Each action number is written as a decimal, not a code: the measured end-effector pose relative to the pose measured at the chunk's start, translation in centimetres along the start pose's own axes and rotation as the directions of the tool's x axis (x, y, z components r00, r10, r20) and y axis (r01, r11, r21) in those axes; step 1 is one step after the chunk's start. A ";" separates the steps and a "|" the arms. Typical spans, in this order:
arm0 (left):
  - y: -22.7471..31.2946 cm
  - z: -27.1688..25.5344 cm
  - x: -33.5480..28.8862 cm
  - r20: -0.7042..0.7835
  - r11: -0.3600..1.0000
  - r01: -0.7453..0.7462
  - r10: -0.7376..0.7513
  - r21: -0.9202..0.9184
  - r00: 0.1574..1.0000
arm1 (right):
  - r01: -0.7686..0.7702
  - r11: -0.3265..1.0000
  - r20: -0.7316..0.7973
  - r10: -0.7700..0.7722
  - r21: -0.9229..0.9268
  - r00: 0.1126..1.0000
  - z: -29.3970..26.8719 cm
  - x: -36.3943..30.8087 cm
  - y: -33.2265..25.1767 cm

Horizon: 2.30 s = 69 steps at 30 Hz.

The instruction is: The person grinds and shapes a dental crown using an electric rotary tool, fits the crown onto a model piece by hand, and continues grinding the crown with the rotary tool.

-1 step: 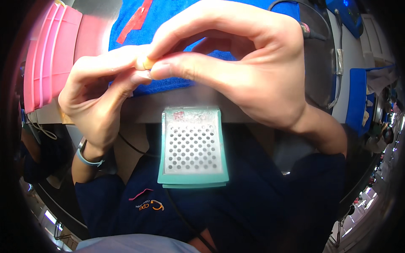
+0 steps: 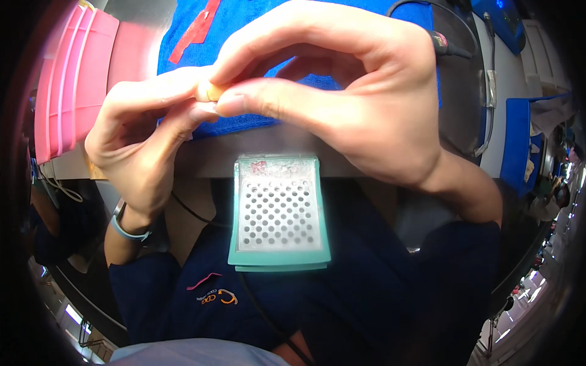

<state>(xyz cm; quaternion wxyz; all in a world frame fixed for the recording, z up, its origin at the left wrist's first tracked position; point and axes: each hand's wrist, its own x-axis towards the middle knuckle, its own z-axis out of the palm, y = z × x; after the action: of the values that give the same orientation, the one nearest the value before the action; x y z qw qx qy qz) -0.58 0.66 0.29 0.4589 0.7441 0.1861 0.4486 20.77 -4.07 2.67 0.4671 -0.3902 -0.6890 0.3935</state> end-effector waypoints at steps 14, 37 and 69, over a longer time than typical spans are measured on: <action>-0.4 0.1 0.0 0.026 0.999 -0.048 0.048 -0.001 0.999 | -0.277 0.939 0.008 0.281 0.206 0.960 0.1 -0.1 -0.3; 0.3 0.1 0.2 0.117 0.993 0.101 -0.094 -0.056 0.989 | -0.351 0.828 0.046 0.369 0.437 0.928 1.0 -0.9 -0.3; 0.6 1.1 -0.1 0.046 0.955 0.230 -0.226 -0.189 0.973 | -0.330 0.904 0.096 0.316 0.271 0.944 0.9 -0.5 -0.6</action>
<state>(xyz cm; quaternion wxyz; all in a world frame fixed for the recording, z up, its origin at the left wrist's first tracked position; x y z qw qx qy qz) 0.20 -0.21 0.55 0.5795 0.6750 0.2209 0.3997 19.98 -4.96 2.85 0.4292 -0.4183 -0.5627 0.5695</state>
